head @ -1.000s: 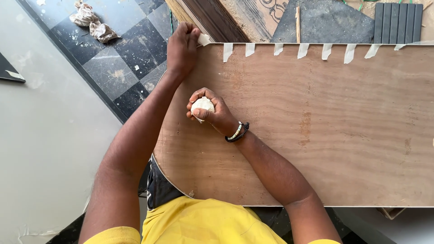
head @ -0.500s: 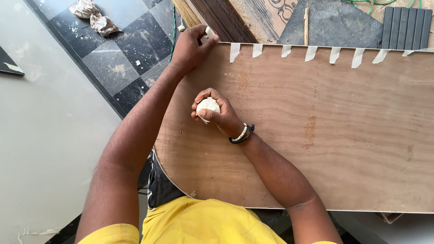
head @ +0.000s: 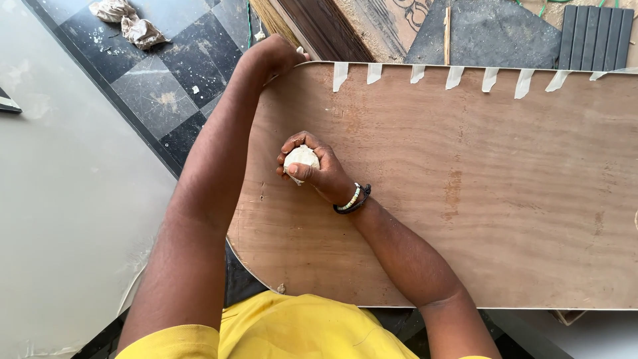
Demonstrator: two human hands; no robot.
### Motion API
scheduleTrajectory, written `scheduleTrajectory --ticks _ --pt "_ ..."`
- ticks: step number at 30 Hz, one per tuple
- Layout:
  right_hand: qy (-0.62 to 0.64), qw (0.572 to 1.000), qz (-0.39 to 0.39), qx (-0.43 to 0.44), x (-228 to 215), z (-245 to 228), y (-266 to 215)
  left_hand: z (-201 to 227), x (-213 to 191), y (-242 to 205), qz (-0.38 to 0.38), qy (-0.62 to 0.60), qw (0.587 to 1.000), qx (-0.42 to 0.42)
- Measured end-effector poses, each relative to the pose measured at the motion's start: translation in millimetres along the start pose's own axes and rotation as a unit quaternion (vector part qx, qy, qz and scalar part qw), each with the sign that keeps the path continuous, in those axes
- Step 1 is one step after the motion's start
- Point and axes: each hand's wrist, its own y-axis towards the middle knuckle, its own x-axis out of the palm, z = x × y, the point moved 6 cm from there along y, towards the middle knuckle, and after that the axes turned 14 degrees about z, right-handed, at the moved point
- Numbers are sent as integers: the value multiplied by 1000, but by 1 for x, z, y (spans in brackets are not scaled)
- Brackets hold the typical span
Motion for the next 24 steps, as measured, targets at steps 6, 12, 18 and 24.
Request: scheduleTrajectory --ticks 6,12,18,24 --pt "5 1000 -4 7 0 0 1 19 -21 -25 -111 36 993 -26" --pt "-12 1000 -5 -2 1 0 2 16 -11 -13 -70 17 997 -5" --pt "-5 999 -19 -32 4 -3 1 -26 32 33 -7 -14 995 -97" --pt "-14 999 -13 -41 5 -5 -2 -8 -49 -53 217 -161 926 -264"
